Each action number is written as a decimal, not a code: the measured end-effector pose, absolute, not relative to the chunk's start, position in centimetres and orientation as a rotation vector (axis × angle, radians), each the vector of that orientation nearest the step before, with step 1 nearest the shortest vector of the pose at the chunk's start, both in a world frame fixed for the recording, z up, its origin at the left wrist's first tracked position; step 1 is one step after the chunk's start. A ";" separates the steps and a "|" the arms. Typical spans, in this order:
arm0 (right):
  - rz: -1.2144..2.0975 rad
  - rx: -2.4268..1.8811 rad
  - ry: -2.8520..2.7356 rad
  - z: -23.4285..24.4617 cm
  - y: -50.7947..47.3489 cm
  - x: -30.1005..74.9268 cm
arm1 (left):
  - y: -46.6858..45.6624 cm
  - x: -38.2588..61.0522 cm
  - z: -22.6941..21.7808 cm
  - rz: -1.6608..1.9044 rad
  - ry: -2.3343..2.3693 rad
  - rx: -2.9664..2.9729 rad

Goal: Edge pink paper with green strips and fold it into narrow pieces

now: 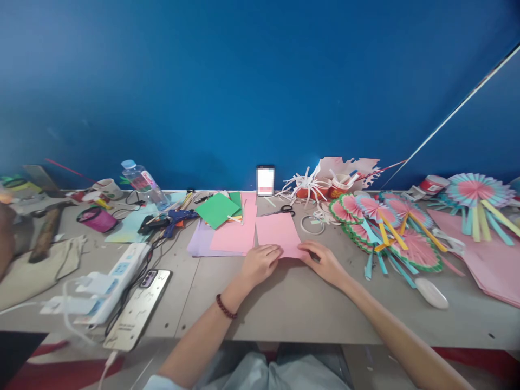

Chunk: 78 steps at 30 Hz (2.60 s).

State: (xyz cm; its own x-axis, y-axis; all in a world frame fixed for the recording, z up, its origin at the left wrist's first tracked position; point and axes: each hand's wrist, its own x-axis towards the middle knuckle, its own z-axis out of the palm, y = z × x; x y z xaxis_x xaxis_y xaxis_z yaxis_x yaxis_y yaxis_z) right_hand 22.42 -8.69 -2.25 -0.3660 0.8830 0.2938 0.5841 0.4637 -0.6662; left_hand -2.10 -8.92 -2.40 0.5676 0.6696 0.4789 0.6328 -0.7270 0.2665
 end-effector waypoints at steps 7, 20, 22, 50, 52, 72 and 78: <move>0.537 -1.036 -2.109 1.8 -7.0 22.1 | -8.9 -2.8 1.3 0.989 1.262 2.433; 0.227 -0.841 -2.013 8.1 -1.3 21.2 | -3.5 -4.7 8.7 1.334 1.230 2.831; 0.178 -0.875 -2.063 6.6 -1.8 21.6 | -3.6 -4.8 7.2 1.232 1.192 2.924; 0.528 -1.130 -2.133 -3.2 -4.0 22.6 | -5.6 -3.5 -1.8 0.540 1.280 2.744; 0.561 -1.127 -2.136 -3.1 -4.2 22.5 | -5.9 -2.0 -1.6 0.526 1.234 2.696; 0.597 -1.278 -1.989 -3.1 -4.3 22.3 | -2.2 1.8 -0.3 0.405 1.159 2.302; 0.466 -1.372 -2.033 -4.1 -3.6 22.6 | -1.8 1.8 -0.4 0.385 1.107 2.204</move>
State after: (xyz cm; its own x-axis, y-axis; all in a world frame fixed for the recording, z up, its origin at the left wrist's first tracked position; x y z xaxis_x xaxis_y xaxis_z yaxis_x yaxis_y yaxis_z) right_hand 22.64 -3.65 -4.06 -0.2559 0.9173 0.3053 0.6929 0.3942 -0.6037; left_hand 1.76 -1.81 -0.43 0.6034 0.7971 -0.0220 0.6118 -0.4451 0.6539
